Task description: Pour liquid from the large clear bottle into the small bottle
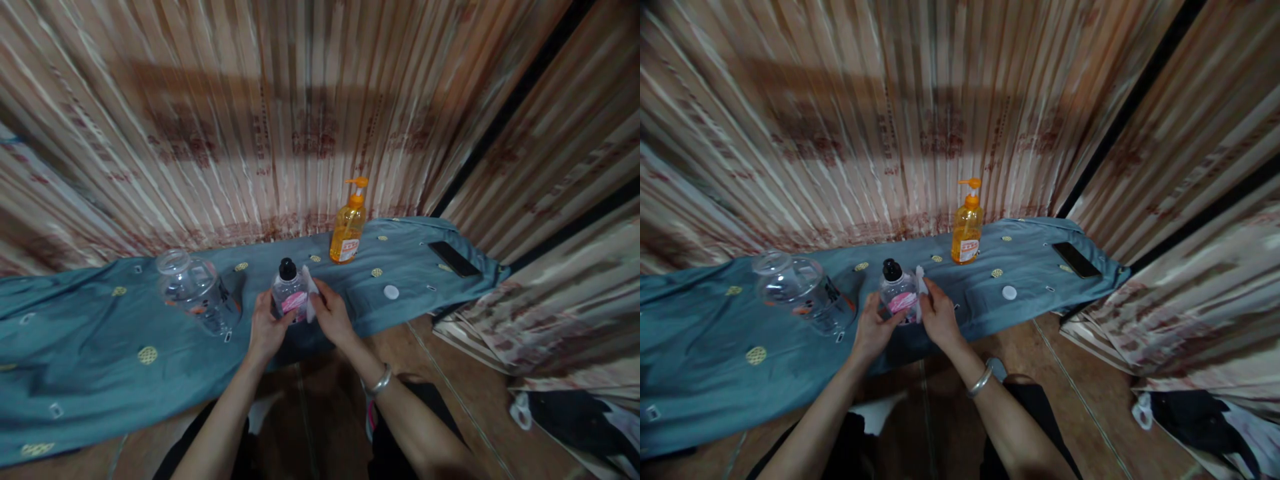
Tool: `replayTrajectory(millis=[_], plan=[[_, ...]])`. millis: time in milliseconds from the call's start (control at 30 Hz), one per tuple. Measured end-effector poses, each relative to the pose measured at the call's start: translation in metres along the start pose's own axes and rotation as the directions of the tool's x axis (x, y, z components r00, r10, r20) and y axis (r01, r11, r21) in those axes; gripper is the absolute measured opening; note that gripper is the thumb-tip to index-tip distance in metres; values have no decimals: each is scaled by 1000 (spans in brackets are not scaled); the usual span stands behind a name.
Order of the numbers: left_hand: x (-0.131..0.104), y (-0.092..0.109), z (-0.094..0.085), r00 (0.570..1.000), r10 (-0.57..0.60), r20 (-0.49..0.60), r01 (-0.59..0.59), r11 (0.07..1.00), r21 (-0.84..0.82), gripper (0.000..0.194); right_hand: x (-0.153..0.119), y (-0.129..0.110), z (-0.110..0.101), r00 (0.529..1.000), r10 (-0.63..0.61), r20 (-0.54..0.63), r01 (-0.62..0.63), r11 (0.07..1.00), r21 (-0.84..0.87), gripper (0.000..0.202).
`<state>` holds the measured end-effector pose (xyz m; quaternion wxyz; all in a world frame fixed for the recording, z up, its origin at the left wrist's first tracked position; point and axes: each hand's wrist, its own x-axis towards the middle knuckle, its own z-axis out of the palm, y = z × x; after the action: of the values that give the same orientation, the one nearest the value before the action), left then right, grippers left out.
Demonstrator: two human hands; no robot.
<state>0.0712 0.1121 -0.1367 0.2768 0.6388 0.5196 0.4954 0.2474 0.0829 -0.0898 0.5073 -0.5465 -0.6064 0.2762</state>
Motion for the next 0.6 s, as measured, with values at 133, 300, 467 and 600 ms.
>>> replayTrajectory(millis=[133,300,467,600], plan=[[3,0,2,998,52,22,-54,997,58,43,-14,-30,2,971,-230,-62,222,968,-118,54],[-3,4,6,993,115,7,-115,992,59,45,-25,-15,14,953,-303,-11,293,929,-225,62],[-21,12,8,990,113,83,-110,993,-30,49,-14,18,6,991,-130,-15,128,987,-92,59],[-19,13,5,990,44,135,-27,991,-128,50,-9,10,-5,991,-129,-24,128,991,-42,59]])
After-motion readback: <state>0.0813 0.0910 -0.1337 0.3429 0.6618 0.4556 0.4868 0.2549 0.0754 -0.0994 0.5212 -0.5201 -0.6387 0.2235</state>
